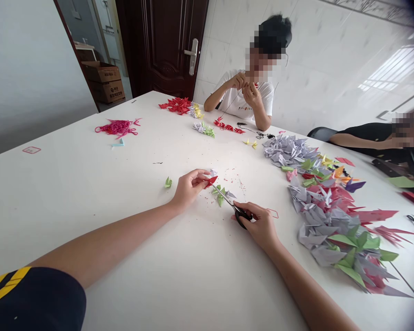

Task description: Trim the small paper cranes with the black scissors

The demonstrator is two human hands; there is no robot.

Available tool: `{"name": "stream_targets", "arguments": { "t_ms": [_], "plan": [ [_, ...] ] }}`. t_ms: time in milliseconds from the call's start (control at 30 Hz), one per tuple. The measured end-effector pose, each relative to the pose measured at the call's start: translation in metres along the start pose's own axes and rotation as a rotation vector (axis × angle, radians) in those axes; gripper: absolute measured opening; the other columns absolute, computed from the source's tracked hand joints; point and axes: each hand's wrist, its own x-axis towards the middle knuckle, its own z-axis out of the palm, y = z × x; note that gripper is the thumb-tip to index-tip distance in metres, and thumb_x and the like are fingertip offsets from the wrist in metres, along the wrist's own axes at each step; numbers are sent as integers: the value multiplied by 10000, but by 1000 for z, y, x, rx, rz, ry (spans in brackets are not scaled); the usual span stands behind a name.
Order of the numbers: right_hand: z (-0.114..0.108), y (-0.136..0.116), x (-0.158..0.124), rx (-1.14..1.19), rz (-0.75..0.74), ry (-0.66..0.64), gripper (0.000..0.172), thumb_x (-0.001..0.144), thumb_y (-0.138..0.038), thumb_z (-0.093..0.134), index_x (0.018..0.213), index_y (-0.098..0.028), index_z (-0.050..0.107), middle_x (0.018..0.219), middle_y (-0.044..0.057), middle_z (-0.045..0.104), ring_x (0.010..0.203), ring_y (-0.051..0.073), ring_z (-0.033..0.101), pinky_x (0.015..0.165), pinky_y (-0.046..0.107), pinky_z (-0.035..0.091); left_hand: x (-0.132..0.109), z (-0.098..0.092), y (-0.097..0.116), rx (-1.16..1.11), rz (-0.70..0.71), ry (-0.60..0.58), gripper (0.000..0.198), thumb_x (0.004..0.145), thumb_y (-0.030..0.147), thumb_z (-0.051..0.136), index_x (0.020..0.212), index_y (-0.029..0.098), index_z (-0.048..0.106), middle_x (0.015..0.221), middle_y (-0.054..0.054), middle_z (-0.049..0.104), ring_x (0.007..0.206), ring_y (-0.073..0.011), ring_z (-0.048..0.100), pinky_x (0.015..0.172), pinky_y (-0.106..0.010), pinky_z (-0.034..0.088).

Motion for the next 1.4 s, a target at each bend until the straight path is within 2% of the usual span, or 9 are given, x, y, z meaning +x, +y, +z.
{"name": "stream_targets", "arguments": {
  "t_ms": [300,900,1167,1400],
  "plan": [
    [-1,1,0,-24,-32,9,319,753,-194,632,1036,-222,777,779,19,692,623,139,528,585,272,495,-2,3,7,30,19,29,171,814,316,693,883,162,673,1167,-115,711,869,-174,710,773,-305,582],
    [0,-2,-1,-51,-61,12,291,782,-169,579,1004,-232,756,815,20,715,660,159,673,584,262,532,-2,2,6,84,36,44,208,829,338,697,968,183,702,1017,-89,743,879,-192,716,773,-310,592],
    [0,-10,-3,-138,-100,54,287,782,-153,569,991,-223,753,783,25,729,649,163,702,552,242,503,-3,1,8,87,51,51,224,825,344,713,986,189,698,915,-65,735,861,-188,711,805,-331,596],
    [2,-7,-2,-134,-158,78,265,795,-173,593,995,-236,756,772,19,706,635,154,666,523,244,499,-4,2,10,35,55,43,258,816,410,728,938,184,700,1000,-81,738,856,-185,716,820,-344,603]
  ]
}}
